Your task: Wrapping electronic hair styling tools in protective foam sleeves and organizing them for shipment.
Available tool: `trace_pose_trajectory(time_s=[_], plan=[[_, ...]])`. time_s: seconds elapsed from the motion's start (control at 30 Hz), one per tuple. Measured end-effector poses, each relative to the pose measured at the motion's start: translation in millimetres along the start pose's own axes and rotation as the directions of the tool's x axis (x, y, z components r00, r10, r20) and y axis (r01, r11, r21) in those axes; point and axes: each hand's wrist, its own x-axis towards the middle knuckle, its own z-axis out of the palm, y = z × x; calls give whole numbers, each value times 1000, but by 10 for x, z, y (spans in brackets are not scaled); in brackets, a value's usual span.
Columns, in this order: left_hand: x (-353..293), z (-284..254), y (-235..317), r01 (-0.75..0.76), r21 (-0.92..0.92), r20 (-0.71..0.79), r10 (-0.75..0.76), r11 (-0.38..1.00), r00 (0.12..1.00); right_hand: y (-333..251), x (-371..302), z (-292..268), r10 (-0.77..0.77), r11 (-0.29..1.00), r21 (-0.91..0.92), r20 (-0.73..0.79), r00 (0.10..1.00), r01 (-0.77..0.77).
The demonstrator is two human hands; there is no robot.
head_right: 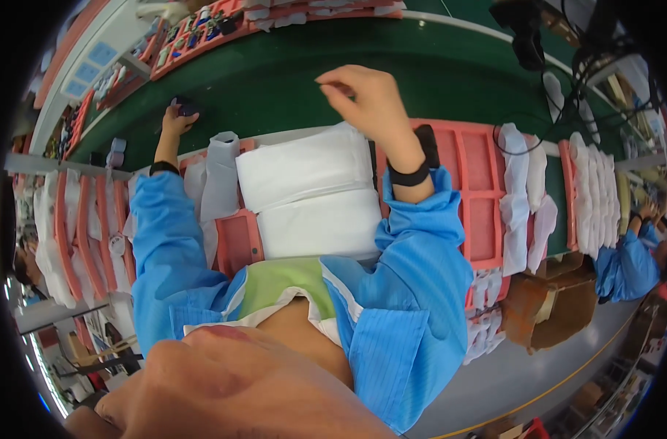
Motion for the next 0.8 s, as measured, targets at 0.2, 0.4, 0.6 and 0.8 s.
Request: trace_pose_trajectory(time_s=[0.2, 0.4, 0.6, 0.8], plan=[[-1198, 358, 1371, -43, -742, 226, 311, 669, 923, 17, -96, 371, -120, 981, -155, -28, 992, 114], [-2226, 573, 2025, -509, -530, 28, 613, 678, 789, -81, -118, 591, -194, 942, -294, -84, 977, 162], [-2613, 1026, 2188, -468, -803, -234, 527, 370, 817, 153, -24, 260, 31, 977, -202, -209, 977, -74], [-2667, 1464, 1891, -678, -221, 298, 711, 701, 638, 353, 57, -118, 430, 869, 362, -219, 876, -337]])
